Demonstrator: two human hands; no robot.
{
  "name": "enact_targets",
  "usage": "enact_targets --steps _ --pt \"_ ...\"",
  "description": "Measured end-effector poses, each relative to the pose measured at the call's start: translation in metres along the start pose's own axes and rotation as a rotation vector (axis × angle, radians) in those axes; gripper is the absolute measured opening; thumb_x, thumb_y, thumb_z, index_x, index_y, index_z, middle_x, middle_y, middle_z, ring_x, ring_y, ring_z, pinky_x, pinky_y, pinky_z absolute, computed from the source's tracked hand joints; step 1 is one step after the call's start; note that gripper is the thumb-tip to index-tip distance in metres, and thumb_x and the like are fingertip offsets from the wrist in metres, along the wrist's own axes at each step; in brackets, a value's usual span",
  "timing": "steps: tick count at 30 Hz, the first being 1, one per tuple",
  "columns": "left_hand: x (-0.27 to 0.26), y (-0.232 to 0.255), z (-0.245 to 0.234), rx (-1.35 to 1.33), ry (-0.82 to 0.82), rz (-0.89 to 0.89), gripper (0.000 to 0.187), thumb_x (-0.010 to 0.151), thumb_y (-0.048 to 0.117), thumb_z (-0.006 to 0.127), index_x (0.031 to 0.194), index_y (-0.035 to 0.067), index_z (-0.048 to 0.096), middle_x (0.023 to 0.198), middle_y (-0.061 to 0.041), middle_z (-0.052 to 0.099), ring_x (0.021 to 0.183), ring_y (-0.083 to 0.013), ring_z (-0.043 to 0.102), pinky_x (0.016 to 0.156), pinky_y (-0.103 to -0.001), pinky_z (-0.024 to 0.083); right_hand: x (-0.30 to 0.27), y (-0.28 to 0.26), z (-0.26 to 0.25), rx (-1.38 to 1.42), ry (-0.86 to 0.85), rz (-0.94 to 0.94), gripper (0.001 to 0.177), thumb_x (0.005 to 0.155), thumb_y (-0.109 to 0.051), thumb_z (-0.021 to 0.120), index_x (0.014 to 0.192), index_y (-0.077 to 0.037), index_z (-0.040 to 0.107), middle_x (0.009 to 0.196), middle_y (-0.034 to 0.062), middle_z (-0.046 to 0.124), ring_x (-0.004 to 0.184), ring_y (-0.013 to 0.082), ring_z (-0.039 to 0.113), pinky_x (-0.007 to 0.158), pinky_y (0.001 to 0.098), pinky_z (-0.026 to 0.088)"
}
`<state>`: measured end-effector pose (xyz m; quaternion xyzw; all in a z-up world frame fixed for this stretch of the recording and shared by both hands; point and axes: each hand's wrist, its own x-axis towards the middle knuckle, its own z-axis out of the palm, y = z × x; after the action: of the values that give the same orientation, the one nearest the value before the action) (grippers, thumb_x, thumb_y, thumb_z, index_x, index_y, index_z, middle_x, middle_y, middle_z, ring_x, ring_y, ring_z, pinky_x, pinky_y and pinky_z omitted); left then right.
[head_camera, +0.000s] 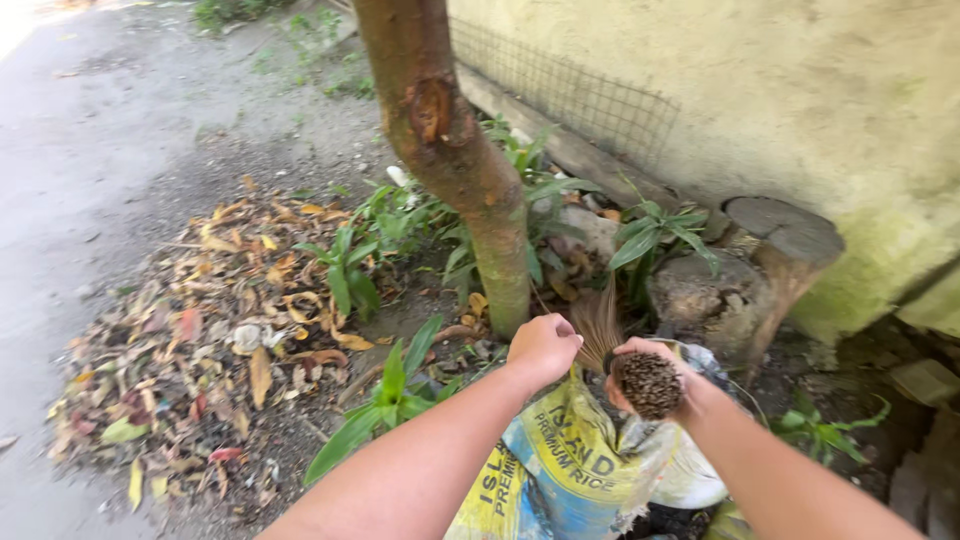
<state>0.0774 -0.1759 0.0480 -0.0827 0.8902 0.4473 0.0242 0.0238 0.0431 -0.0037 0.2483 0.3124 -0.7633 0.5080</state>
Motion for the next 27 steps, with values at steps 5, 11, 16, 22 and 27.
enact_targets --steps 5,11,16,22,27 --pt "0.002 -0.016 -0.002 0.053 0.017 -0.086 0.024 0.085 0.032 0.070 0.099 0.015 0.077 0.098 -0.011 0.076 0.097 -0.0315 0.072 0.088 -0.042 0.055 -0.013 -0.056 0.016 -0.163 -0.066 -0.056 0.042 0.078 -0.028 0.072 0.098 0.003 0.051 0.086 0.0188 0.063 0.067 0.0224 0.063 0.055 0.0316 0.060" --pt "0.009 0.000 0.021 -0.067 -0.060 -0.042 0.022 0.085 0.029 0.067 0.096 0.013 0.079 0.095 -0.011 0.078 0.094 -0.0301 0.074 0.087 -0.041 0.056 -0.115 -0.050 0.011 -0.338 0.215 -0.214 0.050 0.073 -0.031 0.076 0.103 0.001 0.054 0.090 0.0144 0.063 0.070 0.0213 0.065 0.058 0.0357 0.063" --pt "0.007 0.001 0.017 -0.034 -0.035 -0.081 0.023 0.086 0.031 0.068 0.098 0.014 0.077 0.097 -0.010 0.077 0.095 -0.0291 0.072 0.086 -0.042 0.055 -0.053 0.027 0.002 -0.209 0.240 -0.323 0.035 0.078 -0.033 0.074 0.091 -0.007 0.054 0.084 0.0152 0.063 0.063 0.0252 0.063 0.053 0.0356 0.058" --pt "-0.003 -0.012 0.018 -0.045 -0.061 -0.121 0.029 0.087 0.040 0.070 0.098 0.014 0.076 0.098 -0.011 0.077 0.095 -0.0290 0.073 0.087 -0.041 0.055 -0.036 0.007 0.002 -0.065 0.027 -0.090 0.039 0.082 -0.033 0.066 0.096 0.003 0.055 0.075 0.0151 0.064 0.055 0.0219 0.062 0.047 0.0310 0.055" --pt "-0.006 0.007 0.056 -0.107 -0.128 -0.087 0.035 0.086 0.045 0.072 0.102 0.014 0.076 0.100 -0.013 0.076 0.098 -0.0296 0.072 0.089 -0.040 0.054 -0.139 0.012 0.027 -0.346 0.206 -0.293 0.044 0.081 -0.032 0.067 0.099 0.008 0.059 0.077 0.0207 0.067 0.057 0.0266 0.064 0.046 0.0349 0.056"
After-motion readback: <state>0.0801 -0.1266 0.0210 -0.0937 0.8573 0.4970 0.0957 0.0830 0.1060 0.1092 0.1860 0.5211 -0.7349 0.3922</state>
